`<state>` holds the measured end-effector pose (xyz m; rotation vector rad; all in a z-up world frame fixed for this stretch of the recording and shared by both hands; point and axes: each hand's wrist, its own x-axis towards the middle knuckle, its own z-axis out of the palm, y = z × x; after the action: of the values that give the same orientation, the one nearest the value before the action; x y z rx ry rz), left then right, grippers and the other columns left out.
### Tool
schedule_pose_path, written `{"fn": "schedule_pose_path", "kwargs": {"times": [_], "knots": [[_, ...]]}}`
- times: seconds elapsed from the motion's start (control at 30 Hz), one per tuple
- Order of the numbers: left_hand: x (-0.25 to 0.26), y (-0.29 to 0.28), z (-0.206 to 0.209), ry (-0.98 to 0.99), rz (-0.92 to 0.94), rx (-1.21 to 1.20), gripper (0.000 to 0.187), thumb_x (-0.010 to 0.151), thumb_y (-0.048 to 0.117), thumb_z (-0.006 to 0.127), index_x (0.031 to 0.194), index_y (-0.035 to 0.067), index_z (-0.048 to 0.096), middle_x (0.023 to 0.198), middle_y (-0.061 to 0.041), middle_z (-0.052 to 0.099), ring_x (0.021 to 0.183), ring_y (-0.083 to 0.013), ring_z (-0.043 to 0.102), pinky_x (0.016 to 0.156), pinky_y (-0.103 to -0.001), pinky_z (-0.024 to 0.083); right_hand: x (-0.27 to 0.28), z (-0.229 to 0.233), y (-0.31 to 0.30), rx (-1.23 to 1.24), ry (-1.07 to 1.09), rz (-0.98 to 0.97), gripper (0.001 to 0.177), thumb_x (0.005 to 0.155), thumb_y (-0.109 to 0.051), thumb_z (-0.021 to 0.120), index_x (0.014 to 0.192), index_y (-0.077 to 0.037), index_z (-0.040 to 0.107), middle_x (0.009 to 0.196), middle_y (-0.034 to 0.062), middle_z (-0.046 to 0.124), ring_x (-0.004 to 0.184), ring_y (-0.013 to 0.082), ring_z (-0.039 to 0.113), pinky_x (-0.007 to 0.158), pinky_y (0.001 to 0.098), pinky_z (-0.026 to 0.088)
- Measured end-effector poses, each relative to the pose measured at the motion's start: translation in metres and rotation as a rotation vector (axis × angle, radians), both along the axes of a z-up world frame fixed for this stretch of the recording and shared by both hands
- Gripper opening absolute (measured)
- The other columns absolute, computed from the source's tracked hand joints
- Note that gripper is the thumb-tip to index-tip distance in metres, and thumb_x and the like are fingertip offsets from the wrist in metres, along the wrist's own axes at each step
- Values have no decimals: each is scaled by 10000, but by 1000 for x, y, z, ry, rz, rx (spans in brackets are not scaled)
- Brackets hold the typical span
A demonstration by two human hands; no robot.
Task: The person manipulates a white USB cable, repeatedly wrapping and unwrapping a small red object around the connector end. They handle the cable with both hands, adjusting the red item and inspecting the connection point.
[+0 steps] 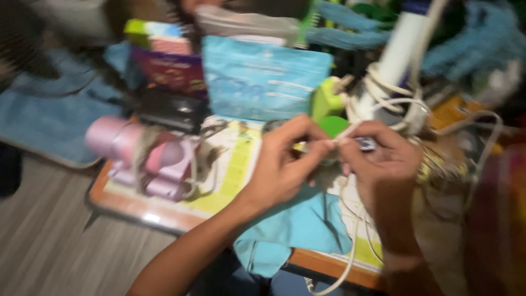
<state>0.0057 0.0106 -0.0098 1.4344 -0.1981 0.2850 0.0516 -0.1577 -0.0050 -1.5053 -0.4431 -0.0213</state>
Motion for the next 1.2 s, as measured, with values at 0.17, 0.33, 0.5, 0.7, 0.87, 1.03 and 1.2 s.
{"fn": "schedule_pose_path", "kwargs": {"times": [0.17,0.33,0.5,0.7,0.87,1.03,1.2], "knots": [[-3,6,-4,-180,138,126,129,1034,123,695,1021,-5,691,871,-43,686,744,-57,646,614,-224,534,-7,8,9,-104,-22,-12,50,1013,51,645,1060,39,631,851,79,647,677,102,597,591,203,455],[-41,18,-16,-119,278,113,158,1014,149,679,1080,8,704,935,-50,676,750,-85,667,611,-251,569,-28,1,29,-54,-12,122,59,1068,50,656,1104,96,645,906,83,669,795,101,613,703,201,489],[-75,15,-19,-178,476,253,145,1036,159,697,1063,17,703,863,-39,674,734,-82,664,662,-245,558,-43,-3,33,-84,22,204,80,1054,48,678,1110,104,671,867,87,666,748,91,608,664,192,462],[-84,15,-20,-80,460,199,142,1013,137,676,1079,13,701,940,-54,686,701,-96,674,607,-242,553,-40,-11,36,-124,-14,228,99,1042,40,685,1130,82,671,934,72,689,735,76,618,658,174,474],[-79,8,-16,3,431,59,143,1015,119,657,1053,-9,708,928,-52,694,685,-78,657,554,-233,547,-36,-13,38,-102,46,199,96,1003,36,688,1096,63,682,905,60,696,688,72,598,601,175,445],[-72,3,-20,0,419,-22,133,1021,100,660,1054,-22,701,889,-41,683,666,-61,622,539,-230,511,-32,-11,37,-125,21,221,60,995,49,683,1055,57,681,864,64,682,689,80,599,594,194,455],[-64,4,-25,60,378,-50,118,1002,91,658,1024,-19,697,765,-27,659,566,-46,580,482,-208,440,-20,-17,31,-68,10,279,71,972,63,680,1043,64,683,929,82,699,722,82,624,620,208,513]]}}
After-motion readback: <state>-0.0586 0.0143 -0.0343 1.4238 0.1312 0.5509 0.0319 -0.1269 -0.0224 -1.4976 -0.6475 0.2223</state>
